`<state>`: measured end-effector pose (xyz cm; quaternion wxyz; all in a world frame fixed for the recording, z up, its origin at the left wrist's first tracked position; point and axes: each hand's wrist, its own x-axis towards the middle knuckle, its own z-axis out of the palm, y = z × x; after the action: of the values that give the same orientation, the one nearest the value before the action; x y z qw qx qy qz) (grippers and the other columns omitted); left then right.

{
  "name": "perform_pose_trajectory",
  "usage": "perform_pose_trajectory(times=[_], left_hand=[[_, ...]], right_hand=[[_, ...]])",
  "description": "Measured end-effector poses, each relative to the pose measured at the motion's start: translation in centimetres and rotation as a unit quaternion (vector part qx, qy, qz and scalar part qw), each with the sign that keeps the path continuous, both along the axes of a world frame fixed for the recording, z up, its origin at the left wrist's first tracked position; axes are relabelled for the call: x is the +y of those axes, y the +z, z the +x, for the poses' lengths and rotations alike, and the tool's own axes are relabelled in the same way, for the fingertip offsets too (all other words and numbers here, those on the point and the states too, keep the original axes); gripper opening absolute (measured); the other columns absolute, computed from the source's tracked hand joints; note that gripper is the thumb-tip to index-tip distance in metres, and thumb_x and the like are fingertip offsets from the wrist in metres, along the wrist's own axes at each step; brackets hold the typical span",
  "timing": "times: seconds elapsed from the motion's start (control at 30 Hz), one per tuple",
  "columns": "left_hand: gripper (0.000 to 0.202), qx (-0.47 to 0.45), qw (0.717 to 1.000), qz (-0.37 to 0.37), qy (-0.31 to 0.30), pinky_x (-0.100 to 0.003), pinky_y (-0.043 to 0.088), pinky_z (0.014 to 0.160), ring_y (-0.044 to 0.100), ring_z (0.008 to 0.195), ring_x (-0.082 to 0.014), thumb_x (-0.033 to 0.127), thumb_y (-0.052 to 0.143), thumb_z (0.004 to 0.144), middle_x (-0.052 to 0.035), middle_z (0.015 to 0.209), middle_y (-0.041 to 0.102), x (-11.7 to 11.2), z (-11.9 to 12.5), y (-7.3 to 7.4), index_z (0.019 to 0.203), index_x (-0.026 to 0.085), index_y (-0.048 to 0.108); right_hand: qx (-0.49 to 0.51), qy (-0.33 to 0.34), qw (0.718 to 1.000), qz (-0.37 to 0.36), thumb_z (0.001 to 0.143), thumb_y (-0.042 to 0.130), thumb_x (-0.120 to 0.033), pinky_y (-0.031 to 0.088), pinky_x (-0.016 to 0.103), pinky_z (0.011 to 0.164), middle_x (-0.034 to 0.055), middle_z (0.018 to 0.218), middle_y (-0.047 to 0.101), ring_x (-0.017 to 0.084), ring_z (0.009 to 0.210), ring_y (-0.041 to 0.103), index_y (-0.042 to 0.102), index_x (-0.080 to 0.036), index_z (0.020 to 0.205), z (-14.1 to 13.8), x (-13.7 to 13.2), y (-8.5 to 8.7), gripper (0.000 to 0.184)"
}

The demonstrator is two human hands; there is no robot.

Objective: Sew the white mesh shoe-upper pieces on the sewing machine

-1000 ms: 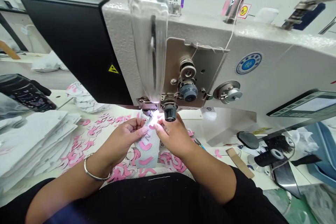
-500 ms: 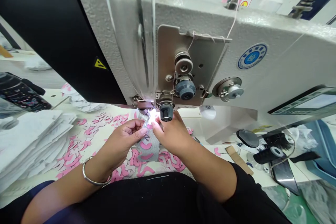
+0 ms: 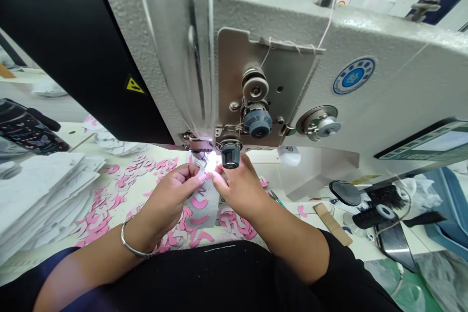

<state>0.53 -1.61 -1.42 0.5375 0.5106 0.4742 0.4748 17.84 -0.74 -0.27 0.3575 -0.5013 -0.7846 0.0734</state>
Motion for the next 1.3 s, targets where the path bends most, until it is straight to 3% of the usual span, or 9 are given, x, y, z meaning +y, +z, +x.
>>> perform_pose_trajectory(times=[0.17,0.37,0.5,0.63,0.77,0.9,1.07,1.2,1.3], left_hand=[[0.028,-0.005,1.000,-0.005,-0.007,-0.022,0.034,0.056,0.038,0.062,-0.0104,0.040,0.068,0.080,0.0041,0.069,0.044,0.2,-0.2,-0.3,0.073,0.019,0.050],[0.026,-0.004,1.000,0.009,-0.005,-0.022,0.036,0.058,0.040,0.063,-0.0100,0.036,0.066,0.081,0.0038,0.070,0.044,0.5,-0.2,-0.3,0.071,0.019,0.049],[0.024,-0.016,1.000,-0.013,-0.022,-0.022,0.035,0.053,0.042,0.058,-0.0093,0.033,0.068,0.079,0.0045,0.066,0.046,0.9,-0.3,0.2,0.072,0.020,0.049],[0.018,-0.010,0.997,-0.058,-0.055,-0.024,0.040,0.052,0.052,0.058,-0.0123,0.032,0.072,0.074,0.0009,0.068,0.057,2.2,-0.8,1.5,0.077,0.019,0.060],[0.018,0.011,0.985,-0.109,-0.132,-0.026,0.042,0.049,0.057,0.057,-0.0162,0.031,0.076,0.068,-0.0053,0.069,0.065,3.8,-1.5,3.8,0.077,0.017,0.069],[0.023,0.047,0.985,-0.070,-0.149,-0.026,0.041,0.048,0.057,0.060,-0.0168,0.030,0.080,0.063,-0.0074,0.076,0.068,4.4,-2.1,5.2,0.081,0.017,0.073],[0.031,0.133,0.985,-0.057,-0.097,-0.023,0.035,0.044,0.049,0.050,-0.0112,0.040,0.076,0.070,-0.0023,0.067,0.061,3.6,-2.4,4.0,0.089,0.016,0.071],[0.028,0.105,0.990,-0.072,-0.053,-0.022,0.034,0.045,0.049,0.052,-0.0114,0.043,0.070,0.075,-0.0011,0.066,0.058,3.1,-1.8,2.3,0.087,0.017,0.069],[0.025,0.074,0.993,-0.090,-0.026,-0.024,0.038,0.048,0.053,0.056,-0.0139,0.037,0.071,0.073,-0.0023,0.069,0.061,3.2,-1.0,2.2,0.088,0.017,0.069]], right_hand=[[0.044,0.040,0.995,0.083,0.092,0.057,-0.027,0.051,0.044,0.090,0.0063,0.105,0.067,0.024,0.103,0.061,0.059,-0.023,0.096,0.9,-0.2,-1.4,0.005],[0.002,0.129,0.970,0.207,0.092,0.055,-0.017,0.052,0.043,0.089,0.0057,0.106,0.068,0.022,0.101,0.064,0.058,-0.026,0.122,1.9,0.2,-2.1,0.031],[-0.056,0.134,0.964,0.221,0.091,0.058,-0.024,0.050,0.046,0.092,0.0060,0.104,0.068,0.024,0.103,0.062,0.060,-0.028,0.126,2.6,0.7,-2.3,0.035],[-0.087,0.139,0.964,0.210,0.093,0.055,-0.027,0.050,0.048,0.093,0.0088,0.103,0.065,0.026,0.105,0.060,0.062,-0.023,0.125,3.0,1.1,-2.1,0.034],[-0.098,0.126,0.967,0.200,0.092,0.056,-0.026,0.049,0.050,0.094,0.0110,0.104,0.066,0.028,0.107,0.058,0.064,-0.019,0.122,2.7,0.9,-1.7,0.032],[-0.095,0.121,0.968,0.197,0.092,0.056,-0.026,0.049,0.051,0.096,0.0113,0.108,0.067,0.028,0.111,0.057,0.063,-0.020,0.122,2.2,0.6,-1.7,0.032],[-0.092,0.104,0.968,0.207,0.091,0.057,-0.023,0.050,0.047,0.095,0.0104,0.104,0.068,0.026,0.109,0.060,0.063,-0.020,0.117,1.9,0.3,-2.2,0.027],[-0.099,0.093,0.965,0.225,0.090,0.059,-0.023,0.051,0.046,0.091,0.0104,0.102,0.068,0.026,0.102,0.062,0.064,-0.020,0.112,1.9,0.1,-2.5,0.023],[-0.095,0.090,0.964,0.230,0.090,0.059,-0.024,0.050,0.047,0.091,0.0110,0.101,0.068,0.026,0.101,0.063,0.064,-0.019,0.111,1.9,0.0,-2.5,0.022]])
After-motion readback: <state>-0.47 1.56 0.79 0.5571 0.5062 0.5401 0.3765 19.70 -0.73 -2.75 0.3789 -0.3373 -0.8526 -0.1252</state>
